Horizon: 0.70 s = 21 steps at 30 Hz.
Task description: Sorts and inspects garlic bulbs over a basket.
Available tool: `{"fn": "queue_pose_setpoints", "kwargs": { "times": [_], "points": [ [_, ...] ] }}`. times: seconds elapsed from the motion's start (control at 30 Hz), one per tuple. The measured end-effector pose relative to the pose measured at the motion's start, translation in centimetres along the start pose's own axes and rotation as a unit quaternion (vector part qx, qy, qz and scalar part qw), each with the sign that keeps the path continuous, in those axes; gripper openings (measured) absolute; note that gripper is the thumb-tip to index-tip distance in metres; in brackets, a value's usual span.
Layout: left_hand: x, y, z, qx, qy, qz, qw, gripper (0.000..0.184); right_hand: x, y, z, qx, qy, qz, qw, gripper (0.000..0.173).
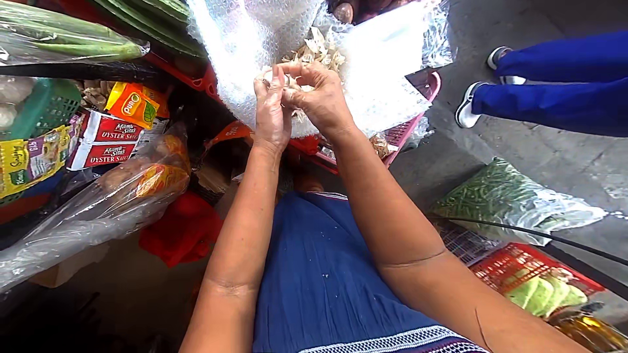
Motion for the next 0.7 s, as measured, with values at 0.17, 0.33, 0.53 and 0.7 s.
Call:
{"fn": "queue_pose_setpoints", "kwargs": {
  "times": [0.17,0.33,0.53,0.7],
  "points": [
    [0.9,-1.2,-1.2,0.017,-0.097,0.014,0.995,0.022,0.3,-0.6,-0.7,0.073,-0.003,-0.09,0.993,0.03],
    [1.6,-1.9,-1.6,0.021,-0.115,-0.021,0.993,0.027,0.6,-1.5,-0.8,0.111,0.078,-0.155,0.979,0.014],
    [1.5,-2.1,-1.3,0.048,-0.05,-0.019,0.997,0.022,1.6,-1.7,-0.5,0.154,0.181,0.012,0.971,0.019],
    [1.0,-1.9,-0.8,0.067,-0.034,-0.036,0.997,0.021,1.9,-2.0,-0.9,0.166,0.167,0.068,0.97,0.018]
  ]
}}
Point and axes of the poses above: each hand's wrist, its own z-axis away from the middle knuckle, its own y-axis out of the back of the hand, x = y × z, the point moved 4 cm from there along -z, towards the middle knuckle, and after that the axes turned 12 degrees about -z, right-handed, at the moved point
